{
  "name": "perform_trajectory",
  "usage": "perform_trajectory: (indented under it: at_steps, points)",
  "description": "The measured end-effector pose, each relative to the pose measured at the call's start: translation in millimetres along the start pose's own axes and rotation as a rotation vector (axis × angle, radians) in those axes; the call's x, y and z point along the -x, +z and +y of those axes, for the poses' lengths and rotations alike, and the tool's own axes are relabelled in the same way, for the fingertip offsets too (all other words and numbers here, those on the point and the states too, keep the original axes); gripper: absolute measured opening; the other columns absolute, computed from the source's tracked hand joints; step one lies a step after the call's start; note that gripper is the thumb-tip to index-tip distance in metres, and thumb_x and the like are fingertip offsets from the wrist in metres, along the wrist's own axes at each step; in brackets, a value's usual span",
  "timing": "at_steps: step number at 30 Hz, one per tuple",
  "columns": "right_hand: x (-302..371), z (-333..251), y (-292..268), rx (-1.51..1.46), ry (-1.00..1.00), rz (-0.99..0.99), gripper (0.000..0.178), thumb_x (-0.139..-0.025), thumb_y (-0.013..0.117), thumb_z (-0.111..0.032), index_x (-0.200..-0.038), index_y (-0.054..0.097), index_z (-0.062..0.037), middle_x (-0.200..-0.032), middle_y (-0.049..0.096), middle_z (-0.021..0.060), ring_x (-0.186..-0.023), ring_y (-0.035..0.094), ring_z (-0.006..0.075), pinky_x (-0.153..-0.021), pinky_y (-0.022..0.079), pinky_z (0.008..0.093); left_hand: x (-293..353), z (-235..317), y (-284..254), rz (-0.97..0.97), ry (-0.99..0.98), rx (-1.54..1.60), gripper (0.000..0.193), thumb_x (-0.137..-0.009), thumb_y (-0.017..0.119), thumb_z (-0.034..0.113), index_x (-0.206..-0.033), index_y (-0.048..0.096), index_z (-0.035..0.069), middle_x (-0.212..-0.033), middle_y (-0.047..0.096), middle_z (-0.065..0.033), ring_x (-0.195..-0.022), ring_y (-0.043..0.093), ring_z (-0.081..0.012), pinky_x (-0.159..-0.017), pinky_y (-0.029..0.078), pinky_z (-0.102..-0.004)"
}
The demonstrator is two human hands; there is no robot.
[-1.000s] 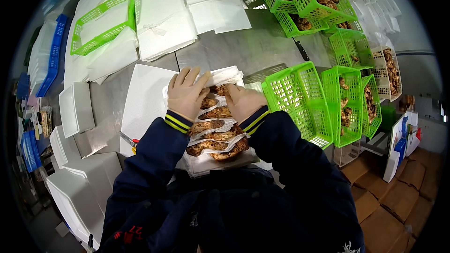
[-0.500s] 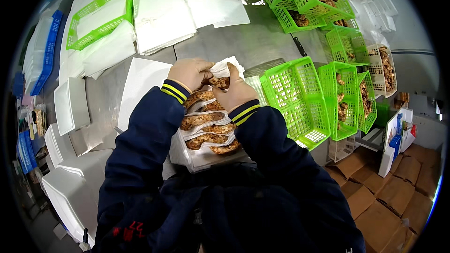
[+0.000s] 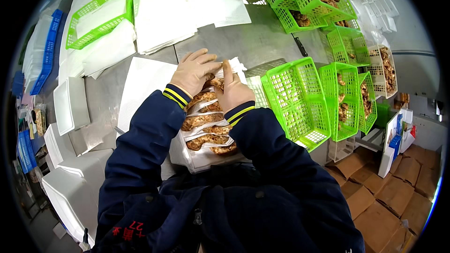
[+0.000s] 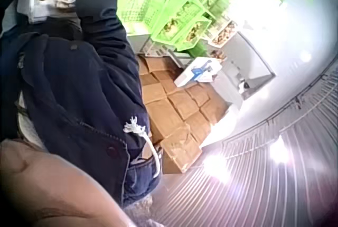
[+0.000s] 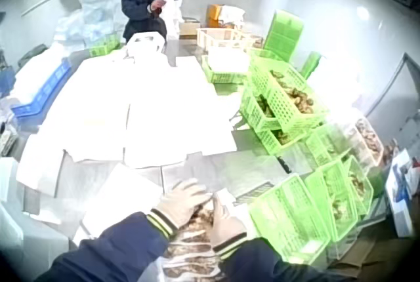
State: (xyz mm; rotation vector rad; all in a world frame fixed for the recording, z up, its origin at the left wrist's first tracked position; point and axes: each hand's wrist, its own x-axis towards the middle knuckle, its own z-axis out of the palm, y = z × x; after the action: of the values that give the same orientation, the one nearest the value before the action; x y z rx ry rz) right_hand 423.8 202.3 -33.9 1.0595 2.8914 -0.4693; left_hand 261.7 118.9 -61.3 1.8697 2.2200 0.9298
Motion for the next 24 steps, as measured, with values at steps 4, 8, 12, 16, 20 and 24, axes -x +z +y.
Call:
perform_trajectory:
  at_steps: [4, 8, 12, 16, 20, 24]
  points:
    - [7, 6, 2, -0.028, -0.118, 0.039, 0.064, -0.09, 0.069, -0.033, -0.144, 0.044, -0.0091, -0.109, 0.066, 0.0181, -0.072, 0.069, 0.0356, -0.06, 0.055, 0.0457, 11, 1, 5, -0.076, 0.008, -0.143, 0.03, -0.091, 0.065, 0.015, -0.117, 0.073, 0.025, -0.14, 0.059, -0.0035, -0.141, 0.042, -0.0365, -0.114, 0.031, -0.0635]
    - [7, 14, 2, -0.08, -0.216, 0.086, 0.045, -0.091, 0.067, -0.031, -0.129, 0.06, -0.0071, -0.108, 0.067, 0.0156, -0.073, 0.069, 0.036, -0.061, 0.056, 0.0453, 12, 3, 3, -0.148, -0.087, -0.139, 0.024, -0.093, 0.067, 0.032, -0.115, 0.075, 0.03, -0.142, 0.058, -0.0039, -0.141, 0.041, -0.0376, -0.113, 0.028, -0.0678]
    - [2, 18, 0, -0.092, -0.246, 0.081, 0.041, -0.092, 0.064, -0.031, -0.127, 0.061, -0.0094, -0.105, 0.068, 0.0131, -0.073, 0.069, 0.0367, -0.063, 0.056, 0.0462, 8, 6, 5, -0.219, -0.159, -0.166, 0.025, -0.094, 0.066, 0.04, -0.115, 0.076, 0.03, -0.138, 0.061, -0.0046, -0.141, 0.043, -0.0378, -0.112, 0.029, -0.0691]
    - [2, 20, -41, -0.139, -0.236, -0.017, 0.035, -0.095, 0.063, -0.02, -0.129, 0.064, -0.0082, -0.12, 0.069, 0.0176, -0.092, 0.07, 0.0369, -0.077, 0.058, 0.0419, 9, 6, -1, -0.27, -0.171, -0.152, 0.03, -0.097, 0.059, 0.043, -0.12, 0.074, 0.031, -0.141, 0.06, -0.0079, -0.141, 0.043, -0.0381, -0.115, 0.025, -0.0672]
    - [-19, 41, -41, -0.044, -0.465, -0.054, 0.047, -0.089, 0.055, -0.006, -0.136, 0.054, -0.002, -0.124, 0.065, 0.0165, -0.09, 0.07, 0.0355, -0.076, 0.057, 0.0432, 18, -5, -6, 0.187, -0.203, 0.462, 0.025, -0.096, 0.066, 0.024, -0.119, 0.074, 0.019, -0.133, 0.066, -0.0126, -0.131, 0.053, -0.0409, -0.113, 0.039, -0.0495]
    - [-26, 49, -29, 0.047, -0.449, -0.153, 0.055, -0.084, 0.057, -0.001, -0.139, 0.053, -0.0037, -0.126, 0.064, 0.0141, -0.091, 0.071, 0.0341, -0.076, 0.057, 0.0424, 54, -14, -34, 0.389, -0.263, 0.164, 0.023, -0.091, 0.07, 0.015, -0.114, 0.075, 0.012, -0.123, 0.07, -0.0133, -0.124, 0.058, -0.0406, -0.107, 0.045, -0.0441]
